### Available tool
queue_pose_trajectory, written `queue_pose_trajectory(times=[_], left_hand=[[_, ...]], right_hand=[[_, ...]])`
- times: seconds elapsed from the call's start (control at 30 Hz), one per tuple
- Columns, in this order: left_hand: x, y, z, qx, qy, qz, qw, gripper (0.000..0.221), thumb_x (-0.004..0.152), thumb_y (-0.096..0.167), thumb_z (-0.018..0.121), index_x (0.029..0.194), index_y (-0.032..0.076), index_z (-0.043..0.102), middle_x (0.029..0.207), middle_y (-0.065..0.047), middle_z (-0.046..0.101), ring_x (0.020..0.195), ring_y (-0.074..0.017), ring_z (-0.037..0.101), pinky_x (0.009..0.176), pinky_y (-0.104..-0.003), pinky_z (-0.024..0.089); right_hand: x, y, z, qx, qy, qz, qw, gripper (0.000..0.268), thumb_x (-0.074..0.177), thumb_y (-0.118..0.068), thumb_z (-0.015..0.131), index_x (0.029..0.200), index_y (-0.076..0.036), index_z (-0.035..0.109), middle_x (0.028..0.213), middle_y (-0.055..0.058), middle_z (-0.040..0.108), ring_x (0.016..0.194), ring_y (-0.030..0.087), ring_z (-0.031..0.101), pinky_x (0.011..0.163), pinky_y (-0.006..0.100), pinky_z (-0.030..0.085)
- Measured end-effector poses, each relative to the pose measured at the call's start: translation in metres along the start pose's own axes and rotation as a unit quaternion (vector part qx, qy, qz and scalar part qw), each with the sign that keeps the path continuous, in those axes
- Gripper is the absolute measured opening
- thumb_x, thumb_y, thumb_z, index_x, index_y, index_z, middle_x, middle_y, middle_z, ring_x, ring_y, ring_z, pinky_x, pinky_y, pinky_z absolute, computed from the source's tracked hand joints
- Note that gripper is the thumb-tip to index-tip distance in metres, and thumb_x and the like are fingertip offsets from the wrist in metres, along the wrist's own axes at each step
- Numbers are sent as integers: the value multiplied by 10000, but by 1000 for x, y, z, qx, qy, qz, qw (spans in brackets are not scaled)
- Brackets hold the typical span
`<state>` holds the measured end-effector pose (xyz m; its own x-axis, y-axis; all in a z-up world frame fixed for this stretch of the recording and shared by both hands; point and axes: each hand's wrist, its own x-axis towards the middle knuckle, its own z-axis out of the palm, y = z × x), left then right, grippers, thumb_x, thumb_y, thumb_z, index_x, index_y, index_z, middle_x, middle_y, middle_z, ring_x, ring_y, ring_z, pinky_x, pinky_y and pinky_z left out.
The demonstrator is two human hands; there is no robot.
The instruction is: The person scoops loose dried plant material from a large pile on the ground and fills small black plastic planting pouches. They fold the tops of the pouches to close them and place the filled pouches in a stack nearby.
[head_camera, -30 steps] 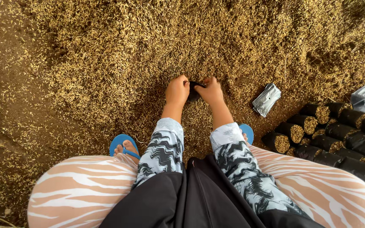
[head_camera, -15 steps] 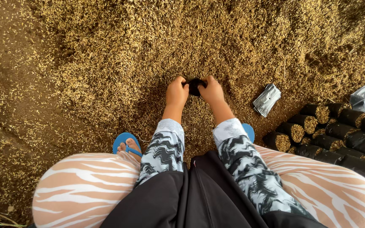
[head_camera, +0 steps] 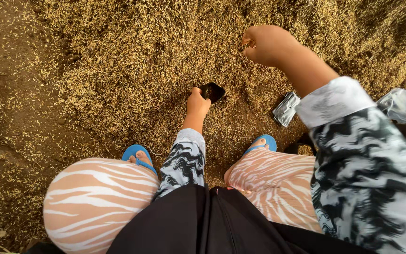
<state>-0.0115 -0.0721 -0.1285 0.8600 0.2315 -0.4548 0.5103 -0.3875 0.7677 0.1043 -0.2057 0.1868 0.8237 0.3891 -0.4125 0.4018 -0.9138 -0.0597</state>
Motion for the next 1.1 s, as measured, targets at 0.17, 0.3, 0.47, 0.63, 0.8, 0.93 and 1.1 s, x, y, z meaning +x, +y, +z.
queue_pose_trajectory(times=[0.17,0.3,0.47,0.63,0.8,0.93,1.1], left_hand=[[-7,17,-9,4,-12,-6,1000,603,828,151,742,1363,56,480,1185,-230,684,1023,-382,704,872,-463,566],[-10,30,-22,-30,-39,-31,998,652,805,127,701,1414,85,470,1215,-218,673,1005,-356,737,861,-450,593],[-11,28,-33,-10,-32,-5,999,628,841,170,722,1413,78,482,1183,-209,697,1009,-344,720,877,-445,566],[-11,26,-31,-12,-36,-3,999,589,852,183,713,1400,90,521,984,-158,712,857,-298,714,776,-425,565],[-10,22,-28,-8,-20,24,999,567,843,175,730,1376,104,549,842,-122,677,749,-275,674,685,-418,536],[-8,17,-22,-28,-7,32,999,527,848,176,726,1347,105,572,770,-94,670,695,-257,669,663,-406,536],[-4,17,-12,-33,-3,54,998,522,843,161,725,1333,91,561,769,-87,670,687,-253,670,650,-399,532]], right_hand=[[16,38,14,-23,-55,-37,998,406,985,-314,623,1334,-106,631,1285,145,686,1144,311,665,1060,490,478],[43,61,76,3,-71,-50,996,451,970,-292,623,1387,-121,605,1372,184,619,1277,353,571,1110,510,431],[72,58,164,52,50,-46,996,676,922,-348,672,1549,-205,463,1576,211,403,1421,453,373,1137,556,350],[81,42,223,-19,96,-26,995,776,812,-454,746,1503,-258,453,1610,224,285,1437,505,265,1118,649,258],[74,51,266,50,59,8,997,521,900,-204,731,1395,-192,570,1501,187,431,1379,455,389,1140,556,381],[72,70,276,270,118,24,955,372,932,-76,703,1284,-131,596,1351,175,555,1220,354,568,1056,452,504],[63,72,253,768,23,84,635,243,954,-81,666,1183,-118,591,1128,59,678,1051,194,669,938,348,549]])
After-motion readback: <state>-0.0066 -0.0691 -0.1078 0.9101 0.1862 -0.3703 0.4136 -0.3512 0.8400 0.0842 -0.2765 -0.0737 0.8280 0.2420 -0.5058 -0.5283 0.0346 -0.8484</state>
